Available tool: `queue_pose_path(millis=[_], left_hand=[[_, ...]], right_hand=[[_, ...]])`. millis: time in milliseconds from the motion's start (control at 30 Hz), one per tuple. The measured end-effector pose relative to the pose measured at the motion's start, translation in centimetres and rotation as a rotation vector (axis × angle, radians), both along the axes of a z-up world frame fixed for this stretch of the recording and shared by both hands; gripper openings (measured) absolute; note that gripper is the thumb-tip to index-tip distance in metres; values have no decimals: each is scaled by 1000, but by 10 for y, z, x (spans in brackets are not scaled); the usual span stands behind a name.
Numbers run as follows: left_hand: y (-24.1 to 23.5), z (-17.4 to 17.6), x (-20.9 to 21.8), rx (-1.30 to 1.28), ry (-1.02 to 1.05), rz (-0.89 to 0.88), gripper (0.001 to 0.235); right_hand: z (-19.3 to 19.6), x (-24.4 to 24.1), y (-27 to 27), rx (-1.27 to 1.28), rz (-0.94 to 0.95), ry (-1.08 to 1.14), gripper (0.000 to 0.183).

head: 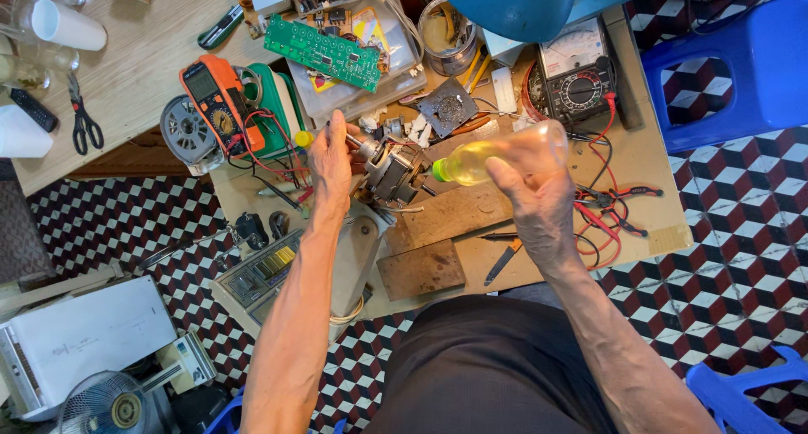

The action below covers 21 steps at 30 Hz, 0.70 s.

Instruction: The person rotates a small electric motor shaft by hand and then applies oil from a plastic bottle into the motor's shaft area. The person continues to rotate the shaft while applying oil to distribute it inside the motor.

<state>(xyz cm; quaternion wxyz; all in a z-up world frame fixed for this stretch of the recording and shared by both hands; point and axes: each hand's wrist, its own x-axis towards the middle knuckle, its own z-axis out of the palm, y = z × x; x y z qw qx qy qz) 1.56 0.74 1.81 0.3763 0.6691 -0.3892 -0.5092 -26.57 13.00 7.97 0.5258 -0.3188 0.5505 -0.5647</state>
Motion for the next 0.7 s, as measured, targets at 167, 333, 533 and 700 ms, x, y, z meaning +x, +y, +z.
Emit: queue_pose_path(millis=[167, 333, 533, 700], left_hand=[[8, -9, 17, 48, -117, 64, 59], [9, -5, 43, 22, -51, -4, 60], [17, 23, 60, 224, 41, -154, 57], [18, 36, 60, 267, 154, -357, 60]], right_hand=[[-1, -18, 16, 9, -155, -338, 34], [8, -16, 23, 6, -142, -540, 36], [30, 8, 29, -31, 7, -602, 39], [39, 21, 38, -17, 53, -644, 38]])
